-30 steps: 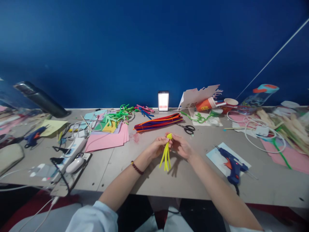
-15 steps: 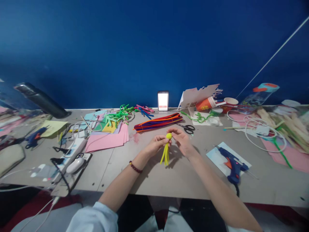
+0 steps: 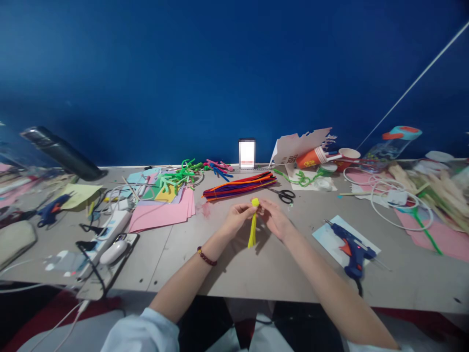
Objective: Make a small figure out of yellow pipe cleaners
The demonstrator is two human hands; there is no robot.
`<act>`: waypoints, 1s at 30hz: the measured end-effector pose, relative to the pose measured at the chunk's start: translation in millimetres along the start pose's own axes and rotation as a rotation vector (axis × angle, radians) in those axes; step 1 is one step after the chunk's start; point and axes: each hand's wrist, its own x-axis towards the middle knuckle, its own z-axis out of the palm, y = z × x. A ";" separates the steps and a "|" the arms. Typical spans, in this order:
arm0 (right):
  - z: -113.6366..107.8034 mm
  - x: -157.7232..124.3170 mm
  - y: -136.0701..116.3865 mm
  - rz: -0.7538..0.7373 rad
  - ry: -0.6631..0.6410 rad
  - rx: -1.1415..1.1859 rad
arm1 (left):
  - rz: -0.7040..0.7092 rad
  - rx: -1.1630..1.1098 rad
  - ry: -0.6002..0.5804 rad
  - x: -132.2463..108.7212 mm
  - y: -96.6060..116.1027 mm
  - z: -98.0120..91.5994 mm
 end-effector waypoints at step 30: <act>-12.0 7.6 2.4 -0.191 0.070 -0.302 | -0.013 0.059 0.184 -1.9 9.2 6.2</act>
